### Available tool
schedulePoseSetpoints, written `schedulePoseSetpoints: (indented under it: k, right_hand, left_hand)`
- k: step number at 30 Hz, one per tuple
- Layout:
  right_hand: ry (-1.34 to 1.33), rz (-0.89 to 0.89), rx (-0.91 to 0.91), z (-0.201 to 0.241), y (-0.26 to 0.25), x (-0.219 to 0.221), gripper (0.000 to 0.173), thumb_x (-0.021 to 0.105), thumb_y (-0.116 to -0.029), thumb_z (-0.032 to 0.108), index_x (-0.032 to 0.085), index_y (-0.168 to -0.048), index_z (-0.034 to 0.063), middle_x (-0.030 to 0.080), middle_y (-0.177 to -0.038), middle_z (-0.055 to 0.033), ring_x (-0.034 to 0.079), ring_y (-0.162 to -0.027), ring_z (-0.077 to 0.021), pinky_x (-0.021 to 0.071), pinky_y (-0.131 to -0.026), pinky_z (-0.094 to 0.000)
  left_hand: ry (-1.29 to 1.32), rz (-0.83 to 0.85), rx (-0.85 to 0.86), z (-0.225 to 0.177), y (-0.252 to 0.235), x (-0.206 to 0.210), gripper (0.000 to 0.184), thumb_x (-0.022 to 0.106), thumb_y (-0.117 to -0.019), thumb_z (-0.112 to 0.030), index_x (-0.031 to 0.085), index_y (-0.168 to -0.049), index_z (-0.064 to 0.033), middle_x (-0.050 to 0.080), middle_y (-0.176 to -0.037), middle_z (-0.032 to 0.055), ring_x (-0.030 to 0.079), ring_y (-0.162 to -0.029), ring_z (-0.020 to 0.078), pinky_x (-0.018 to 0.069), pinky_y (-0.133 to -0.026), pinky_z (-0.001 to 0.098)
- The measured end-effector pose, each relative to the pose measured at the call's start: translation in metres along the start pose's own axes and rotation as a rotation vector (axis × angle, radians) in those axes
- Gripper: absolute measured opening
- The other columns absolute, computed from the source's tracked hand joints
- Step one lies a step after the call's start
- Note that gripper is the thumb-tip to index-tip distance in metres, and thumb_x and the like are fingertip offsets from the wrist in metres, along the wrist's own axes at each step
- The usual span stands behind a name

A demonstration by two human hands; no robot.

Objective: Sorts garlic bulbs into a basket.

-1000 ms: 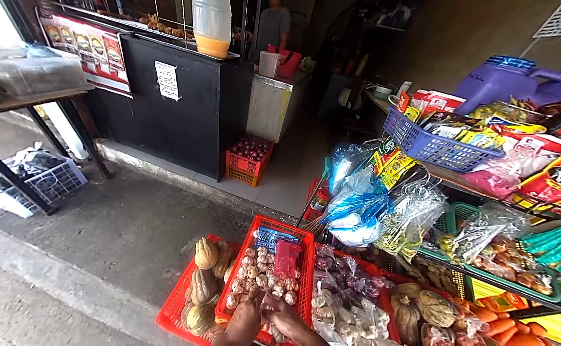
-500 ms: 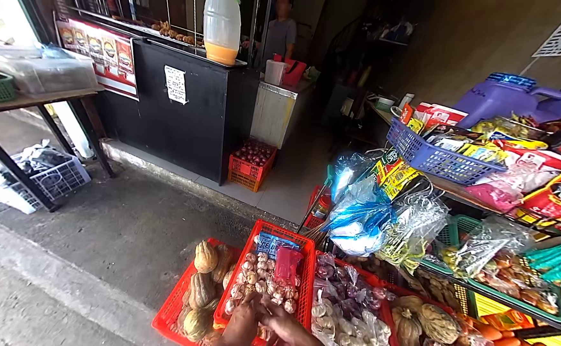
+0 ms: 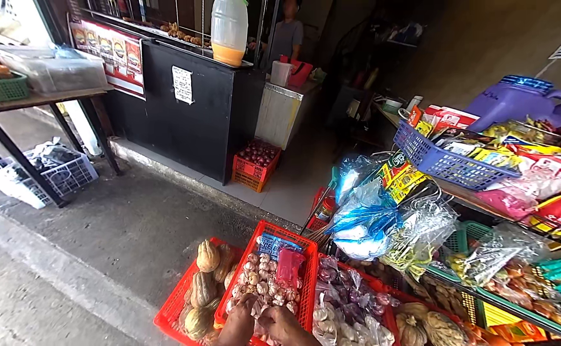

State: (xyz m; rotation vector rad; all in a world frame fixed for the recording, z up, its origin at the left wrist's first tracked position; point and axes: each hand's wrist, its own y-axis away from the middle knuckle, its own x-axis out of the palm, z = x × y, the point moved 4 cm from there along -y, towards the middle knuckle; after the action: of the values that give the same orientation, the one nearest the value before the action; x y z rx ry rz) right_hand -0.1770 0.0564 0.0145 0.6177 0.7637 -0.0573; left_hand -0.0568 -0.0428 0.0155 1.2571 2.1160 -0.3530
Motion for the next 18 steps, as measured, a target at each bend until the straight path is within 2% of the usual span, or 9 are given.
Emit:
schedulePoseSetpoints:
  k: [2,3,6,10,13,15,18]
  right_hand:
    - [0.020,0.030,-0.026,0.002,0.002,-0.002,0.045,0.056,-0.1019,0.045,0.076,-0.106,0.0048,0.074,-0.102,-0.0182,0.071,-0.102,-0.0334,0.0521,-0.094,-0.0582]
    - [0.039,0.046,-0.042,0.002,0.002,-0.002,0.046,0.057,-0.1011,0.047,0.076,-0.105,0.0045,0.074,-0.102,-0.0186,0.070,-0.102,-0.0338,0.0517,-0.095,-0.0584]
    - [0.124,0.085,-0.087,0.000,0.002,0.000,0.045,0.060,-0.0994,0.047,0.076,-0.113,0.0078,0.075,-0.111,-0.0168,0.070,-0.110,-0.0332,0.0507,-0.101,-0.0579]
    - [0.169,0.096,-0.112,-0.005,0.000,0.003,0.032,0.059,-0.1019,0.029,0.076,-0.114,0.0056,0.074,-0.112,-0.0188,0.069,-0.112,-0.0356,0.0495,-0.102,-0.0585]
    - [0.185,0.081,-0.187,-0.004,0.001,0.001,0.029,0.058,-0.1015,0.023,0.076,-0.108,0.0015,0.074,-0.107,-0.0213,0.070,-0.108,-0.0370,0.0508,-0.100,-0.0582]
    - [0.165,0.059,-0.265,-0.002,0.004,0.001,0.028,0.058,-0.1016,0.021,0.076,-0.108,0.0010,0.074,-0.108,-0.0201,0.070,-0.108,-0.0348,0.0514,-0.101,-0.0555]
    - [0.130,0.022,-0.381,0.002,0.007,0.001,0.024,0.057,-0.1012,0.014,0.077,-0.112,0.0030,0.074,-0.114,-0.0172,0.069,-0.113,-0.0310,0.0509,-0.105,-0.0502]
  left_hand:
    - [-0.006,0.005,-0.021,0.001,0.000,-0.001,0.045,0.053,-0.0904,0.007,0.064,-0.134,0.0008,0.058,-0.144,0.0188,0.059,-0.132,0.0311,0.0464,-0.112,0.0454]
    - [-0.015,0.014,-0.031,0.002,-0.001,-0.001,0.045,0.054,-0.0911,0.006,0.063,-0.134,0.0005,0.058,-0.144,0.0183,0.058,-0.133,0.0309,0.0457,-0.112,0.0453]
    - [-0.030,0.023,-0.043,0.006,-0.003,0.000,0.043,0.055,-0.0919,0.004,0.064,-0.134,0.0016,0.059,-0.143,0.0188,0.057,-0.133,0.0315,0.0449,-0.113,0.0453]
    - [-0.054,0.046,-0.073,0.004,-0.002,-0.002,0.042,0.052,-0.0930,0.005,0.065,-0.132,-0.0006,0.060,-0.142,0.0178,0.059,-0.131,0.0309,0.0459,-0.112,0.0456]
    - [-0.068,0.045,-0.091,0.004,-0.001,-0.006,0.041,0.052,-0.0930,0.003,0.067,-0.131,-0.0024,0.062,-0.138,0.0169,0.062,-0.127,0.0306,0.0485,-0.108,0.0471]
    - [-0.057,0.020,-0.100,0.006,-0.002,-0.008,0.035,0.056,-0.0950,-0.005,0.069,-0.127,-0.0034,0.065,-0.132,0.0171,0.065,-0.121,0.0307,0.0505,-0.106,0.0473]
    - [-0.030,-0.018,-0.077,0.006,-0.002,-0.011,0.026,0.062,-0.0988,-0.019,0.074,-0.114,-0.0011,0.070,-0.118,0.0180,0.068,-0.111,0.0306,0.0522,-0.102,0.0469]
